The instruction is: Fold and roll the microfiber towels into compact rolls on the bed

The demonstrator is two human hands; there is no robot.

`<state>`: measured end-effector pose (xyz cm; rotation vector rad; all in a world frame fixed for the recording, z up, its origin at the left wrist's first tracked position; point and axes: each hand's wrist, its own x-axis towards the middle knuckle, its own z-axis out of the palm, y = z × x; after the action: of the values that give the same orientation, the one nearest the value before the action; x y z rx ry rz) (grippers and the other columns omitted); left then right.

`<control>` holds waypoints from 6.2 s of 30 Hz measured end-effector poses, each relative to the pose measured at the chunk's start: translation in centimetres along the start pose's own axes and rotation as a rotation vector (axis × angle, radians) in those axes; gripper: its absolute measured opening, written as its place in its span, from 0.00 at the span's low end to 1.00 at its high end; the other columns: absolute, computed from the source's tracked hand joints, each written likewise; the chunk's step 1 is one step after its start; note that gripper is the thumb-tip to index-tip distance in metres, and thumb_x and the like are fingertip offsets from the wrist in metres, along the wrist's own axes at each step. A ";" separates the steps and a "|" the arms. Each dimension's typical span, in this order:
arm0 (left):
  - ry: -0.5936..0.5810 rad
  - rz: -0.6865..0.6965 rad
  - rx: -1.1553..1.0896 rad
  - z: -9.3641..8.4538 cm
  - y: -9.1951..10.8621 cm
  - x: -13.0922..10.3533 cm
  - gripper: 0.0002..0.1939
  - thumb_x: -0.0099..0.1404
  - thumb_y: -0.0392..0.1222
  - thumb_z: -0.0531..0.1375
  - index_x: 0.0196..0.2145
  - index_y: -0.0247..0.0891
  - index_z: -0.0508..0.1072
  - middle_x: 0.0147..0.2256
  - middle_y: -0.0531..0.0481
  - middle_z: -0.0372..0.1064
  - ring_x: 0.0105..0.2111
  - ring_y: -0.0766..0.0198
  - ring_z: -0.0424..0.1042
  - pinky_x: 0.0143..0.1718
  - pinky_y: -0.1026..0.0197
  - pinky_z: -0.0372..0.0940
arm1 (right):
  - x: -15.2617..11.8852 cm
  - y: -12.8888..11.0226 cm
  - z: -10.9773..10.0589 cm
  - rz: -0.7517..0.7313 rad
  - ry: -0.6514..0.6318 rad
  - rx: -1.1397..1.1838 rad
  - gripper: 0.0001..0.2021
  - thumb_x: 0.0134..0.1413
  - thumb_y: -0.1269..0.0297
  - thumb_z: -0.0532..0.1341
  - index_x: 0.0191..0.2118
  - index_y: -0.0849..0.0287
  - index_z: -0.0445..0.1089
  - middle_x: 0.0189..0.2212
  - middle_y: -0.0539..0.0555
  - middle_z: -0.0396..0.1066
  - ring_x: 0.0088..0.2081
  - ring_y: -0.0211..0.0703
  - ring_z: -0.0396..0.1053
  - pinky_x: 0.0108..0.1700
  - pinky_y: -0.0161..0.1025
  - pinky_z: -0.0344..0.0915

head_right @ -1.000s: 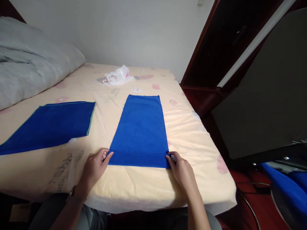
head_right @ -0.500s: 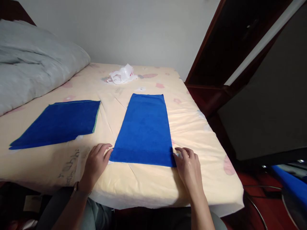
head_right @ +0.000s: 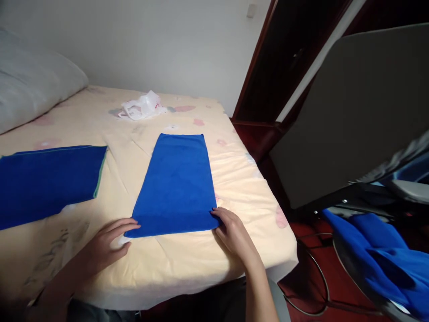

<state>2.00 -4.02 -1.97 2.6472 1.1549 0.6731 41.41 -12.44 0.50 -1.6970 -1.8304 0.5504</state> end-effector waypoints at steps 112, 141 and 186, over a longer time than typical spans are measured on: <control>0.117 -0.631 -0.044 1.2 0.1 7.7 0.23 0.67 0.58 0.49 0.21 0.41 0.62 0.20 0.54 0.62 0.23 0.64 0.64 0.26 0.64 0.52 | 8.8 2.1 1.4 0.372 0.233 0.363 0.21 0.52 0.43 0.58 0.33 0.59 0.70 0.30 0.56 0.76 0.34 0.50 0.73 0.33 0.38 0.65; 0.084 -0.369 -0.319 0.0 -0.8 6.6 0.11 0.68 0.48 0.54 0.39 0.40 0.71 0.35 0.49 0.73 0.36 0.62 0.73 0.39 0.62 0.66 | 6.8 2.4 -0.1 0.215 0.152 0.186 0.17 0.61 0.51 0.55 0.49 0.53 0.71 0.42 0.53 0.77 0.44 0.50 0.74 0.46 0.42 0.68; -0.072 -0.099 -0.269 -1.9 -0.4 5.8 0.22 0.54 0.30 0.59 0.46 0.44 0.75 0.51 0.47 0.70 0.53 0.56 0.67 0.58 0.55 0.60 | 4.5 1.4 -1.1 -0.078 -0.078 -0.093 0.23 0.51 0.62 0.61 0.55 0.48 0.68 0.58 0.54 0.63 0.59 0.54 0.60 0.59 0.48 0.60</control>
<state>4.29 0.48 1.49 2.3560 1.0834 0.6578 43.05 -7.92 1.05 -1.6769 -1.9965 0.5126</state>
